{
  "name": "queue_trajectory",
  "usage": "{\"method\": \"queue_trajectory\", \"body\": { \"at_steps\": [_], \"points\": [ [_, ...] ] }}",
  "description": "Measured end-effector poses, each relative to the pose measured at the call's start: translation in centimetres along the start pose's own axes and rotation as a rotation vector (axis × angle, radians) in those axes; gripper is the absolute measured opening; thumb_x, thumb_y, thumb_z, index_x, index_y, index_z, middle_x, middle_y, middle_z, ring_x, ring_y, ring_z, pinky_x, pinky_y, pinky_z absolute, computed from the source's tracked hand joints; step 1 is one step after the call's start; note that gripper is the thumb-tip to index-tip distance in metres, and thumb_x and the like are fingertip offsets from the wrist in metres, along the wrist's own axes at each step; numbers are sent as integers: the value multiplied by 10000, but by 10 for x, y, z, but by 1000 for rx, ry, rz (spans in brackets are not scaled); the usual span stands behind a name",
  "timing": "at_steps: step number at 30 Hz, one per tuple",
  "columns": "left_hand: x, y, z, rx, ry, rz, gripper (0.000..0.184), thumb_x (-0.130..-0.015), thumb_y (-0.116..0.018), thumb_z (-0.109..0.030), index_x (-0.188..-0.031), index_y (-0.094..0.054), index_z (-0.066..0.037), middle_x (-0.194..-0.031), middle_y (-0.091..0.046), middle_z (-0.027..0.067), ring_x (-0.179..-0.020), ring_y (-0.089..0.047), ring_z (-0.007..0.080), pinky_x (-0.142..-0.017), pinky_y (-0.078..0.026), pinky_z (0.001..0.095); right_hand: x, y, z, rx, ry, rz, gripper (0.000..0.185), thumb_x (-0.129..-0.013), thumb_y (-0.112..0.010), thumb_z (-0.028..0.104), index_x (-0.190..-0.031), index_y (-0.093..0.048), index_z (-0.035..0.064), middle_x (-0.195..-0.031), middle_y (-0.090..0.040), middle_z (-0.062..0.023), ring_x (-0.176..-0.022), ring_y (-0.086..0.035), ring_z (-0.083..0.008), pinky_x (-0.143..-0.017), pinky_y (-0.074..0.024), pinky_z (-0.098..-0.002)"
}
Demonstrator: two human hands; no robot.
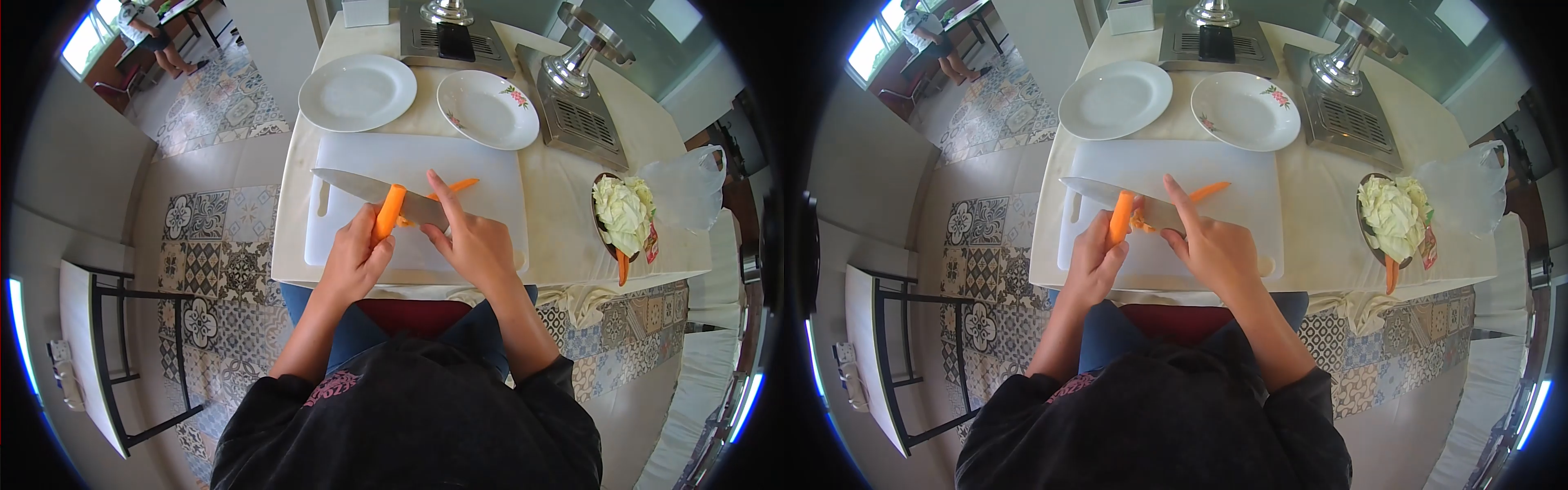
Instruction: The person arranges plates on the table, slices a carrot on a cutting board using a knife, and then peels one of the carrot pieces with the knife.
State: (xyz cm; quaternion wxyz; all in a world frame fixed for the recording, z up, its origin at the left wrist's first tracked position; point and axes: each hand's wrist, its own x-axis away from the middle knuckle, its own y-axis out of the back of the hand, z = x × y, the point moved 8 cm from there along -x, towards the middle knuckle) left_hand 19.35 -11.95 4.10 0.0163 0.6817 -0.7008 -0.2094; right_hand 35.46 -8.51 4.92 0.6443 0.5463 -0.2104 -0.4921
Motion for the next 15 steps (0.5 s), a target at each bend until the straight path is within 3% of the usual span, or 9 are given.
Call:
{"method": "queue_trajectory", "body": {
  "at_steps": [7, 10, 13, 15],
  "points": [
    [5, -7, 3, -102, -9, 16, 281, -814, -545, -114, -1055, -505, 27, -723, -528, 175, -612, -540, 289, -591, -423, 369, -2, -5, -2, 2, -27, 15, 714, -874, -652, 350, -1477, -301, 199, -521, -553, -39, -431, -541, -247, -414, -407, -355],
    [9, -7, 4, -138, 35, 56, 289, -802, -544, -112, -1049, -498, 32, -738, -537, 196, -620, -557, 321, -604, -430, 397, -5, -6, -3, 64, -109, 84, 727, -875, -656, 354, -1485, -294, 193, -609, -609, -33, -498, -588, -227, -454, -441, -352],
    [11, -7, 17, -77, 59, 35, 251, -831, -513, -98, -1046, -502, 31, -810, -588, 175, -564, -549, 233, -555, -432, 342, -6, -7, -7, -1, -77, -49, 684, -889, -633, 340, -1473, -307, 195, -531, -556, -49, -448, -548, -238, -434, -423, -359],
    [13, -5, 22, 266, 261, 17, 232, -857, -485, -90, -1056, -505, 27, -875, -612, 139, -531, -505, 148, -512, -413, 280, -5, -2, -11, -171, -130, -14, 657, -904, -615, 342, -1468, -317, 184, -548, -560, -62, -482, -567, -227, -475, -436, -350]
  ]
}}
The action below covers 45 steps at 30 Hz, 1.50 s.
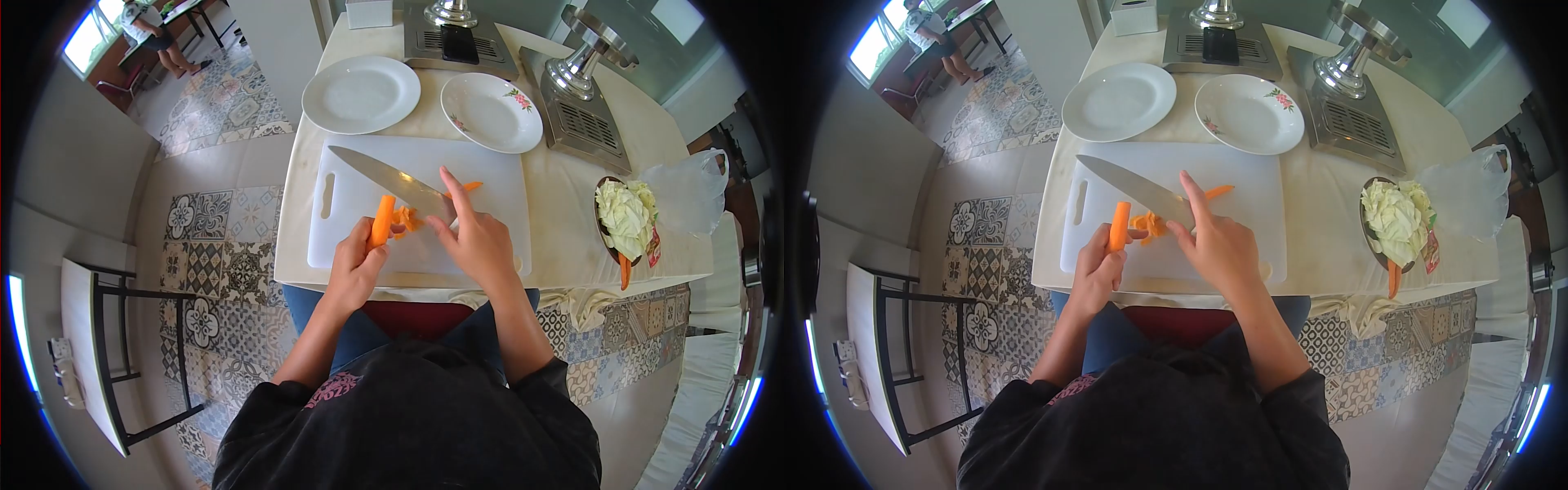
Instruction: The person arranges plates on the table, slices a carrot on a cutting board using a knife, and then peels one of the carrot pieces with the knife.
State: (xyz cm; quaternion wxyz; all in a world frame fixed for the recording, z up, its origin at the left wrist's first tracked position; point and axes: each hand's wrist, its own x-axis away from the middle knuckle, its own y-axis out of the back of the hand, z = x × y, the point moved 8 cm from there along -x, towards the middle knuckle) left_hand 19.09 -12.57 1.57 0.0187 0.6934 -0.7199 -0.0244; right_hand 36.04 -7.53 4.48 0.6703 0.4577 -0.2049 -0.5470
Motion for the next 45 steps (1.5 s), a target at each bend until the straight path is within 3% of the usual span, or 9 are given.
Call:
{"method": "queue_trajectory", "body": {
  "at_steps": [1, 4, 14, 25, 32, 35, 39, 42, 45],
  "points": [
    [2, -1, 3, 175, 99, -1, 224, -870, -471, -86, -1061, -506, 25, -907, -624, 121, -514, -483, 106, -491, -403, 249, 1, 3, -1, -84, -28, 24, 644, -912, -606, 342, -1466, -322, 179, -557, -562, -69, -499, -577, -221, -495, -442, -345],
    [2, -1, 3, 203, 86, -2, 347, -904, -435, -134, -1207, -472, 31, -956, -606, 134, -487, -438, 75, -476, -388, 220, 6, 2, -8, -410, -136, 102, 596, -934, -577, 357, -1451, -355, 163, -585, -565, -76, -515, -560, -181, -542, -432, -315],
    [5, -15, -7, 648, 111, 173, 515, -931, -470, -161, -1411, -357, -11, -855, -486, 59, -580, -413, 82, -559, -379, 234, 18, 6, 5, -611, -77, 154, 563, -946, -561, 386, -1434, -403, 151, -607, -512, -52, -489, -424, -112, -520, -349, -275],
    [10, -12, -19, 286, 31, 153, 631, -898, -529, 5, -1468, -260, -15, -1058, -523, 65, -835, -484, 84, -712, -437, 228, 25, -6, 0, -695, -112, 231, 530, -953, -561, 343, -1422, -419, 143, -701, -583, -71, -505, -394, -121, -524, -351, -274],
    [9, -12, -13, 188, -73, 105, 678, -856, -520, 97, -1470, -246, 4, -1281, -465, 107, -1097, -486, 132, -906, -437, 261, 35, -5, 32, -602, 49, 393, 657, -919, -585, 431, -1478, -317, 214, -754, -639, -105, -531, -578, -239, -562, -447, -334],
    [9, -11, -27, 7, -194, 56, 665, -852, -537, 43, -1462, -273, 14, -1059, -485, 46, -981, -487, 128, -896, -400, 268, 37, -9, 36, -526, 64, 408, 645, -917, -584, 437, -1473, -326, 236, -697, -627, -90, -514, -582, -250, -555, -456, -335],
    [8, -8, -29, -9, -160, 60, 680, -818, -518, 91, -1454, -289, 18, -1322, -457, 110, -1173, -482, 168, -988, -393, 302, 34, -3, 42, -476, 106, 358, 597, -927, -575, 401, -1460, -372, 224, -643, -599, -89, -502, -575, -239, -547, -464, -328],
    [10, -7, -26, -149, -260, 61, 727, -822, -573, 3, -1474, -253, 5, -1438, -370, 141, -1266, -438, 202, -1031, -377, 333, 35, -3, 46, -488, 146, 328, 573, -927, -581, 352, -1451, -408, 200, -638, -589, -90, -485, -552, -219, -550, -459, -302],
    [19, -15, -26, 349, -150, 233, 751, -874, -515, -29, -1501, -106, 30, -1505, -267, 171, -1381, -297, 256, -1101, -278, 379, 35, -4, 47, -471, 167, 324, 556, -932, -576, 332, -1450, -412, 214, -624, -580, -92, -478, -541, -229, -546, -455, -308]
  ]
}}
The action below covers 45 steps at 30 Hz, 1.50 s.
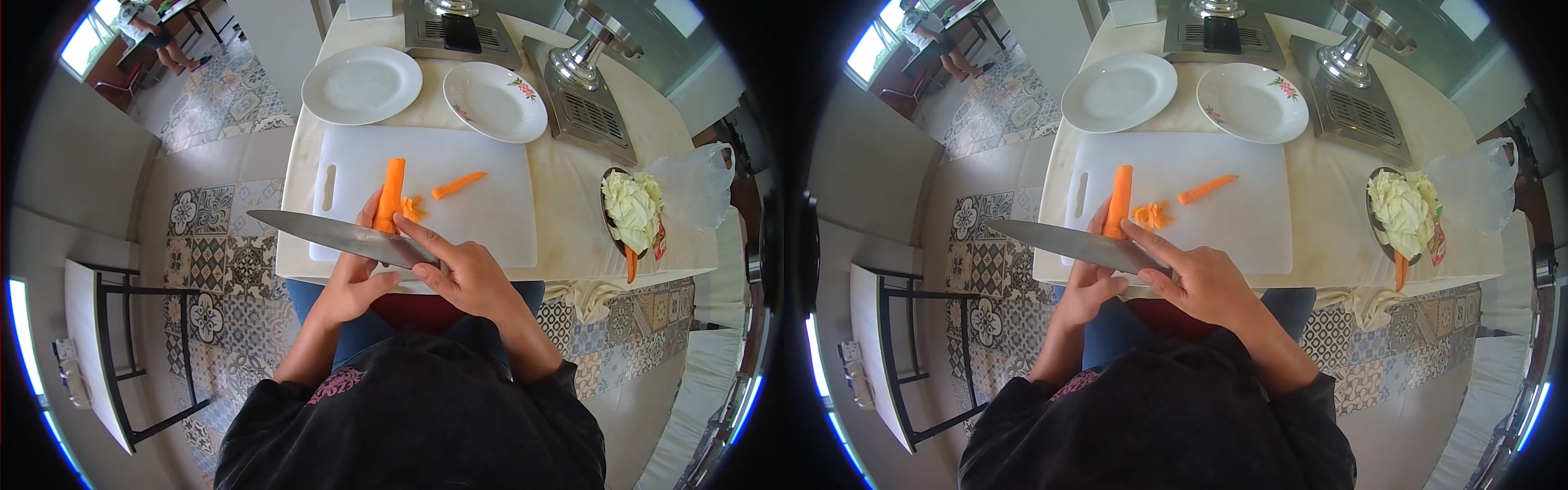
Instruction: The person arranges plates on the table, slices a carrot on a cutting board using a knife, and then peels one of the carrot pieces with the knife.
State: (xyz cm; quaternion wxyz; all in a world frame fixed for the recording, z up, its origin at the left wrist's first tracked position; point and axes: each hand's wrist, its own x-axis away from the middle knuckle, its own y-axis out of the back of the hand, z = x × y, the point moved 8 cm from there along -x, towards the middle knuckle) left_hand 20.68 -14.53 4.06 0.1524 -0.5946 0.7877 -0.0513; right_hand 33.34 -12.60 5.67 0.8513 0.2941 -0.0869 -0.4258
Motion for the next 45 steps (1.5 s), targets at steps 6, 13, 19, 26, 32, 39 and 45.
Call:
{"method": "queue_trajectory", "body": {
  "at_steps": [6, 13, 19, 26, 32, 39, 45],
  "points": [
    [-1, 1, -4, -194, -48, 54, 866, -964, -467, -466, -1488, -36, 73, -1556, -145, 193, -1438, -183, 290, -1152, -173, 406, 1, 1, 0, 21, 8, -25, 505, -935, -566, 379, -1413, -460, 254, -644, -603, -112, -514, -579, -288, -539, -470, -360],
    [0, 2, -3, -344, -77, 14, 869, -960, -416, -528, -1472, -90, 94, -1557, -130, 218, -1433, -192, 305, -1152, -177, 411, 1, 0, -3, 42, 36, -33, 509, -935, -566, 360, -1421, -448, 263, -647, -603, -111, -506, -572, -299, -532, -475, -368],
    [0, 2, -4, -383, -88, -15, 717, -988, -392, -479, -1443, -249, 57, -1541, -182, 218, -1401, -272, 310, -1130, -237, 409, 0, 2, 2, 125, 74, -99, 489, -934, -571, 346, -1406, -469, 273, -661, -614, -102, -502, -573, -285, -521, -479, -369],
    [2, 9, 9, -322, -35, -212, 587, -1018, -359, -430, -1381, -355, 31, -1225, -474, 112, -1020, -489, 163, -876, -417, 301, -4, 5, 10, 309, 157, -269, 475, -906, -608, 325, -1369, -506, 334, -656, -637, -35, -476, -575, -215, -468, -468, -319],
    [0, 10, 22, -105, 39, -263, 665, -1007, -332, -503, -1418, -331, 20, -937, -465, 22, -724, -378, 79, -660, -356, 238, -7, 4, -4, 508, 180, -422, 483, -893, -628, 299, -1357, -513, 364, -595, -592, -19, -464, -563, -189, -441, -455, -304],
    [-1, 27, 34, 241, 143, -350, 711, -1002, -253, -562, -1401, -354, 17, -921, -461, 35, -691, -348, 100, -649, -332, 257, -9, 22, -15, 455, 90, -394, 469, -902, -613, 151, -1307, -564, 382, -706, -612, -25, -567, -585, -171, -491, -471, -290],
    [-3, 39, 42, 476, 140, -358, 548, -1023, -295, -416, -1374, -380, -3, -891, -492, 55, -694, -403, 117, -651, -359, 271, -12, 23, -26, 368, 69, -326, 469, -925, -565, 131, -1327, -538, 371, -876, -672, -53, -674, -631, -232, -597, -499, -341]
  ]
}}
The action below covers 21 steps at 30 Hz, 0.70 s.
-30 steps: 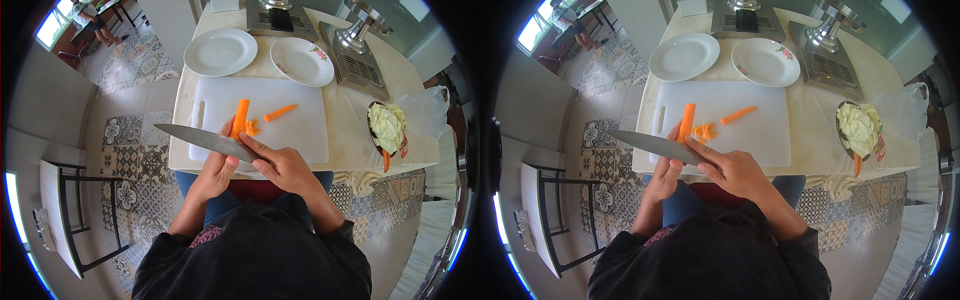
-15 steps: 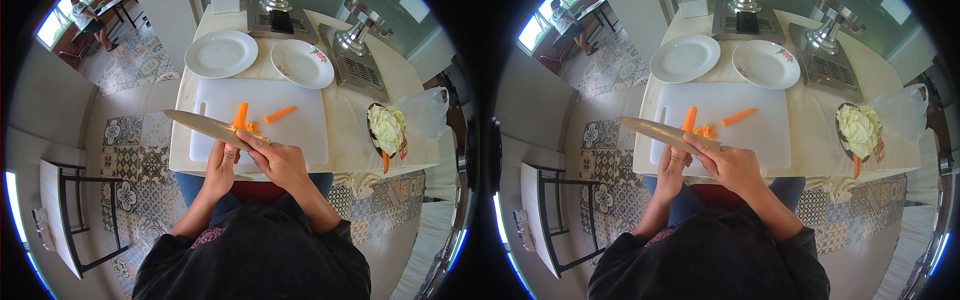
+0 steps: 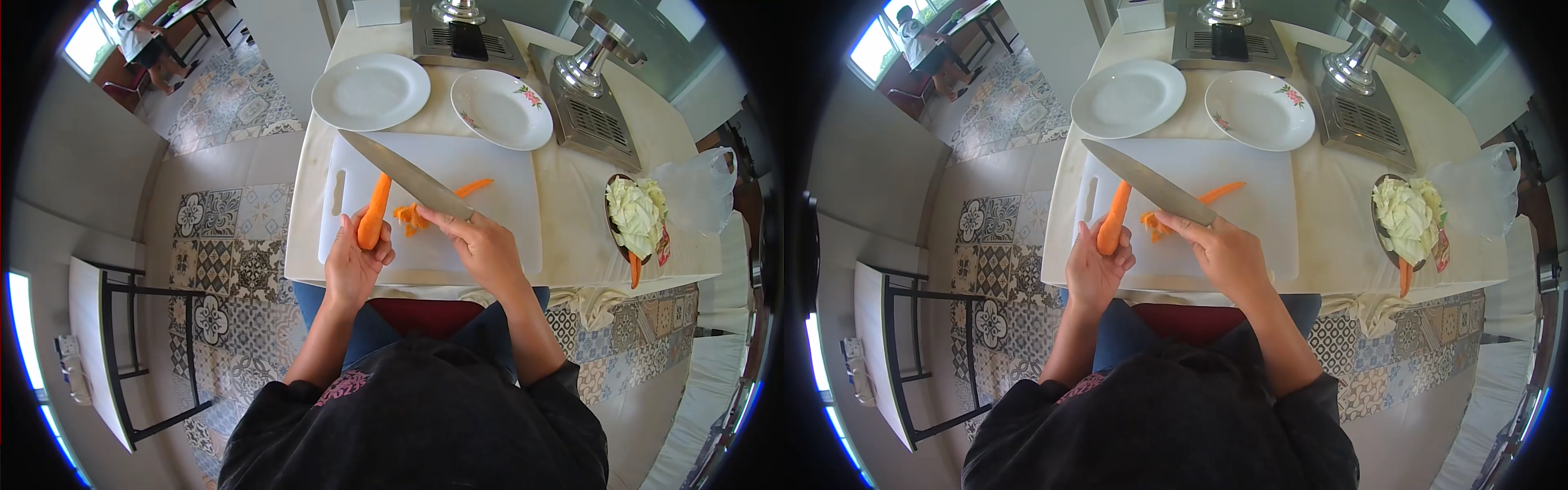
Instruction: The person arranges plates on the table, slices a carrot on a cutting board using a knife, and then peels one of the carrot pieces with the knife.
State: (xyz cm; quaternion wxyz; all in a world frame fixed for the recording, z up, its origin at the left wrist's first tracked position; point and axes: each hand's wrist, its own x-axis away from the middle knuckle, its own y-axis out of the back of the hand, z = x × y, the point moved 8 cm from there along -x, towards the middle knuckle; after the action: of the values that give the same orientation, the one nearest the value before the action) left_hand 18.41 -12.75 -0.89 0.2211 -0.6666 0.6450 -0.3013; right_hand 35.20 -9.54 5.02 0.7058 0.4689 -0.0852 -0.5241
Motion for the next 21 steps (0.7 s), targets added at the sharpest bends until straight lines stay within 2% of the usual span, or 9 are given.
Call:
{"method": "queue_trajectory", "body": {
  "at_steps": [2, 5, 8, 11, 14, 17, 18, 21],
  "points": [
    [0, -3, -1, 18, 6, -5, 484, -1006, -353, -323, -1368, -385, -4, -889, -498, 62, -704, -427, 122, -660, -371, 277, -2, -2, -5, -107, -88, 10, 482, -936, -556, 168, -1376, -477, 346, -872, -675, -66, -684, -634, -254, -615, -497, -362],
    [1, -7, -2, -38, 6, 21, 497, -934, -425, -242, -1366, -381, 1, -880, -490, 60, -699, -441, 129, -653, -379, 279, -3, -1, -13, -140, -279, 114, 524, -949, -548, 238, -1444, -379, 268, -814, -659, -103, -674, -628, -264, -613, -479, -374],
    [1, -9, -4, -95, -1, 69, 539, -911, -456, -260, -1373, -369, 4, -869, -481, 58, -677, -436, 130, -634, -379, 278, 1, -5, -21, -305, -426, 204, 558, -953, -547, 307, -1452, -335, 173, -715, -617, -128, -632, -616, -248, -592, -450, -349],
    [1, -9, -3, -52, 15, 158, 517, -920, -416, -199, -1400, -330, -27, -882, -463, 80, -703, -423, 145, -679, -392, 306, -1, -5, -18, -390, -373, 187, 544, -956, -543, 341, -1423, -363, 129, -625, -567, -121, -574, -596, -238, -578, -432, -333],
    [1, -10, -2, -104, -4, 190, 581, -934, -463, -249, -1443, -282, -34, -909, -462, 62, -713, -417, 135, -683, -386, 298, 1, -11, -4, -520, -246, 235, 557, -958, -540, 338, -1447, -345, 155, -589, -550, -115, -546, -581, -242, -573, -431, -338],
    [8, -17, -5, -157, -94, 153, 718, -937, -535, -377, -1483, -219, -33, -947, -458, 35, -738, -414, 124, -686, -378, 283, 6, -16, 20, -577, -249, 435, 591, -956, -542, 306, -1476, -324, 129, -764, -581, -78, -527, -422, -128, -597, -384, -282],
    [8, -24, -9, -226, -112, 238, 889, -904, -584, -505, -1506, -148, -18, -989, -459, 15, -767, -413, 113, -694, -376, 269, 6, -18, 24, -603, -199, 436, 587, -960, -531, 274, -1493, -315, 157, -725, -568, -74, -531, -430, -136, -596, -391, -282],
    [11, -30, -14, -408, -203, 308, 980, -874, -591, -578, -1505, -119, 5, -1000, -459, 9, -775, -410, 100, -695, -373, 254, 4, -17, 31, -573, -114, 451, 571, -963, -522, 255, -1493, -326, 176, -681, -540, -89, -522, -432, -151, -588, -396, -290]
  ]
}}
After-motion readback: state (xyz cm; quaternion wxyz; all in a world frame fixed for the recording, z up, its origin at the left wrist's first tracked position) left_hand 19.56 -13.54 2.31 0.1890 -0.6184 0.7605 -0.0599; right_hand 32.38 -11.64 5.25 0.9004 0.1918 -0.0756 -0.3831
